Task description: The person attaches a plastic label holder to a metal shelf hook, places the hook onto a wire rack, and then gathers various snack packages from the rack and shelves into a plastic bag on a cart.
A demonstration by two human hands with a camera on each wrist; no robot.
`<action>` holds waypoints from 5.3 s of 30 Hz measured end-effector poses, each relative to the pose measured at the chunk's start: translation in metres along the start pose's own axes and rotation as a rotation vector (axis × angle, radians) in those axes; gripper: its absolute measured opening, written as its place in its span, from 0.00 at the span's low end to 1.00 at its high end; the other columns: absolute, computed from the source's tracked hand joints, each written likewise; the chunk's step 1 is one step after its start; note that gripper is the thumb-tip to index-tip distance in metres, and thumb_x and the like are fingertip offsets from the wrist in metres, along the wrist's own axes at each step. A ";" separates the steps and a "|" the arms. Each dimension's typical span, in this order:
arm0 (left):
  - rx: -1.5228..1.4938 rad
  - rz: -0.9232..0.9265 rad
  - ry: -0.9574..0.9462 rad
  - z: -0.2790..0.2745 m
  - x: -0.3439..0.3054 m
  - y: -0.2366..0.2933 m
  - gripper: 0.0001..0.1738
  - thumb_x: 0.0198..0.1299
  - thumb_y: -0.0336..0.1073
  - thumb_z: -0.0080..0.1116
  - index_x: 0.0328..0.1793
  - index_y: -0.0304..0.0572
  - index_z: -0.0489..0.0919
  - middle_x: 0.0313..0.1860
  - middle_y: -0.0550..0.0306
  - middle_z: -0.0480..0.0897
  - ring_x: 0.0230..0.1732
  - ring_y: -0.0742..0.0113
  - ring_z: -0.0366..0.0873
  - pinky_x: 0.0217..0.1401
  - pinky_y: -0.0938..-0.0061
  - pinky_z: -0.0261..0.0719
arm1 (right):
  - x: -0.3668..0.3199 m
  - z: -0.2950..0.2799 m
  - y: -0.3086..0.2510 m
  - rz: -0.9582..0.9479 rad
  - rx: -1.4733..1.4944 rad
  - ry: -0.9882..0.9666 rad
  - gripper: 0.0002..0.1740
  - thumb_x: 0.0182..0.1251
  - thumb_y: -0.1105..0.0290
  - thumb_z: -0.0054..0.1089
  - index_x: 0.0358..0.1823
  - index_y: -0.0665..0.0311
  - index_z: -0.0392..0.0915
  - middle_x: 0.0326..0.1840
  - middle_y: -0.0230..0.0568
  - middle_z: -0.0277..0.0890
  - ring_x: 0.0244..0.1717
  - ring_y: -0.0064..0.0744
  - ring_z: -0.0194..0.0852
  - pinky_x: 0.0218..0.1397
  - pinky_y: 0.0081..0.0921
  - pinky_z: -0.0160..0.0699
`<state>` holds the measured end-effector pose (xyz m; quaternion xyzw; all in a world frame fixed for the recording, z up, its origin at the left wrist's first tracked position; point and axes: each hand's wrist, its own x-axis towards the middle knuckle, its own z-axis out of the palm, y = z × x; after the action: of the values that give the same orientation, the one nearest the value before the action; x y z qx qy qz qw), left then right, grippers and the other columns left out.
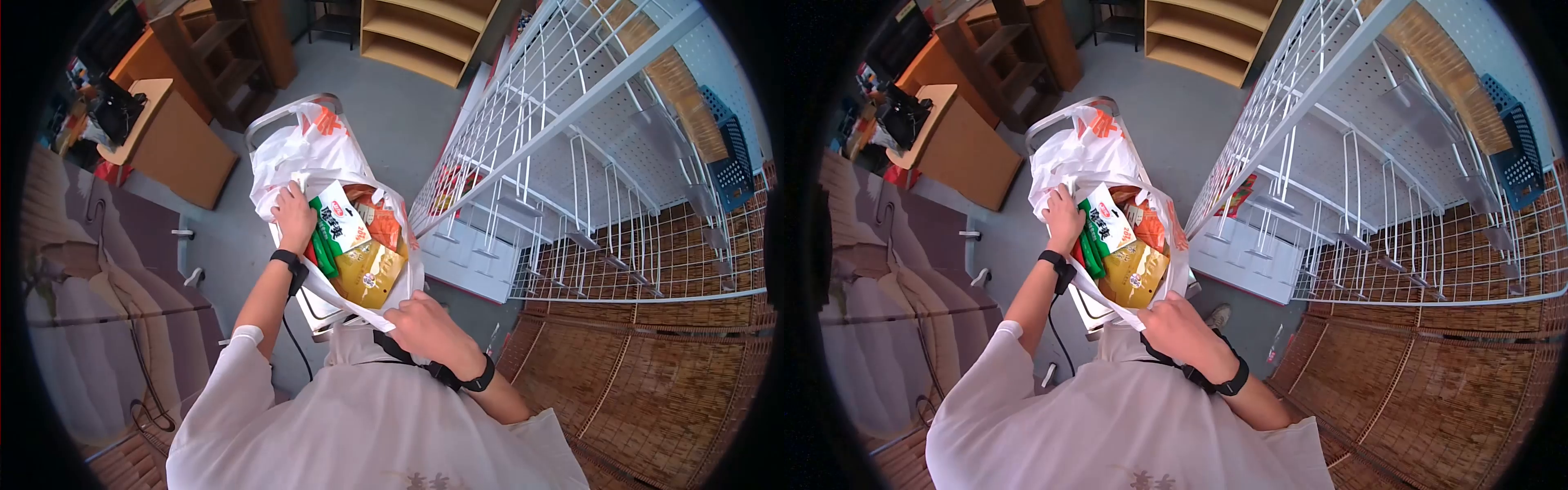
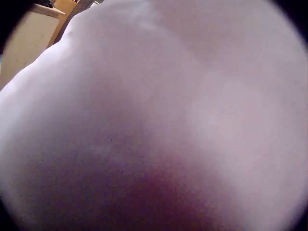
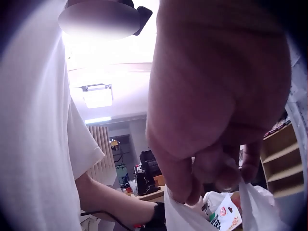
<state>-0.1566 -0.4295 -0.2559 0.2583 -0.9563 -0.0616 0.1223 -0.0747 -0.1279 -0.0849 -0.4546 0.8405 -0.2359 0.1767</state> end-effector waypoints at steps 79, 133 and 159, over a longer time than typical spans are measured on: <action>-0.486 -0.173 -0.434 -0.157 -0.248 0.158 0.21 0.55 0.37 0.59 0.55 0.37 0.77 0.32 0.43 0.80 0.38 0.48 0.78 0.43 0.60 0.74 | 0.128 0.030 0.499 0.399 -0.533 -0.125 0.14 0.56 0.59 0.59 0.38 0.59 0.83 0.42 0.50 0.80 0.49 0.49 0.78 0.53 0.46 0.72; -0.685 0.141 -0.715 -0.140 -0.225 0.117 0.17 0.56 0.44 0.58 0.32 0.34 0.77 0.29 0.41 0.76 0.35 0.45 0.76 0.40 0.60 0.73 | -0.054 0.011 0.223 -0.245 -0.236 -0.516 0.07 0.51 0.75 0.52 0.26 0.72 0.77 0.36 0.56 0.78 0.37 0.52 0.78 0.41 0.40 0.79; -0.882 0.259 -0.675 -0.165 -0.226 0.091 0.14 0.49 0.28 0.54 0.43 0.32 0.76 0.36 0.39 0.79 0.40 0.45 0.78 0.43 0.59 0.76 | 0.076 0.003 0.190 -0.137 0.151 0.044 0.08 0.55 0.74 0.58 0.35 0.71 0.78 0.32 0.59 0.76 0.38 0.58 0.76 0.40 0.40 0.75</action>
<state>0.0326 -0.2459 -0.1266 0.0294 -0.8500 -0.5186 -0.0871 -0.2421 -0.1024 -0.1991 -0.4913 0.7908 -0.3201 0.1754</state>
